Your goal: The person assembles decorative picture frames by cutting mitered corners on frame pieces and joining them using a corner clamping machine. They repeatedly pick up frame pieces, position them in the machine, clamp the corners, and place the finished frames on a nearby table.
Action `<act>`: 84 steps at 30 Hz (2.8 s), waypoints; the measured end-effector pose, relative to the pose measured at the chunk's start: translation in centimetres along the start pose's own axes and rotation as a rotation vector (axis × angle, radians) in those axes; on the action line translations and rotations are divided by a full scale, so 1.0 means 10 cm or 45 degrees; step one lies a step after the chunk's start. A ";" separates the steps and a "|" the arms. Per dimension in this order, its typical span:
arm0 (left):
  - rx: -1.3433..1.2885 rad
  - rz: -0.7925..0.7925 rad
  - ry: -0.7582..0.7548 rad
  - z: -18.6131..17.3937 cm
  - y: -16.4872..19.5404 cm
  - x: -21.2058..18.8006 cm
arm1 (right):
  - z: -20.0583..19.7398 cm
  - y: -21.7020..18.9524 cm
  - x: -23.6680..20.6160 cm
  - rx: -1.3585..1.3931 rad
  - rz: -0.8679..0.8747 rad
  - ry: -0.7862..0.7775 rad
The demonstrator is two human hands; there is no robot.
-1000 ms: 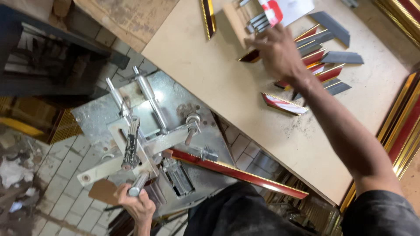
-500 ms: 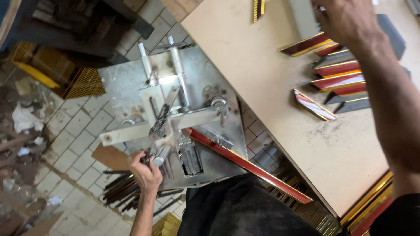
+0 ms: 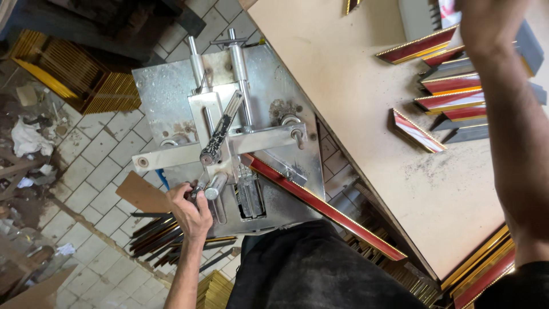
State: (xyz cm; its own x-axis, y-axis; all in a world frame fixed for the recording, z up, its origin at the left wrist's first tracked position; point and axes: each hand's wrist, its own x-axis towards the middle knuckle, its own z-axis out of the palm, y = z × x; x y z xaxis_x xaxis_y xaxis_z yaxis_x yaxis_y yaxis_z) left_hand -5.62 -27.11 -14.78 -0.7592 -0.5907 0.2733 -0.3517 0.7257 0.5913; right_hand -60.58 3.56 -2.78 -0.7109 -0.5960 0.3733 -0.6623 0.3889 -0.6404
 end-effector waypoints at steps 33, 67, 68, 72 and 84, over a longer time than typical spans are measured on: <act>0.067 -0.066 -0.030 -0.03 0.01 0.01 | 0.81 -0.61 -0.29 -0.955 -0.398 -0.646; -0.089 0.393 -0.060 0.06 0.28 -0.84 | 1.22 -3.33 -2.84 -0.155 -0.405 -0.264; -0.042 0.382 -0.165 0.09 0.32 -0.82 | 1.31 -3.33 -2.87 -0.119 -0.284 -0.279; 0.073 0.302 -0.209 0.20 0.43 -0.64 | 1.66 -3.20 -2.99 -0.021 -0.087 -0.221; 0.419 0.152 -0.461 0.20 0.72 -0.43 | 2.20 -2.79 -2.74 -0.048 -0.439 0.022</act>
State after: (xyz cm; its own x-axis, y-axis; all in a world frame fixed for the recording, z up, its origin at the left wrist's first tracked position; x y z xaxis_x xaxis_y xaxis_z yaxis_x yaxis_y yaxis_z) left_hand -5.98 -18.65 -13.21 -0.9256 -0.3784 0.0092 -0.3602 0.8881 0.2855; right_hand -17.44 -6.41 -9.85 -0.4476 -0.6849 0.5750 -0.8722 0.1925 -0.4496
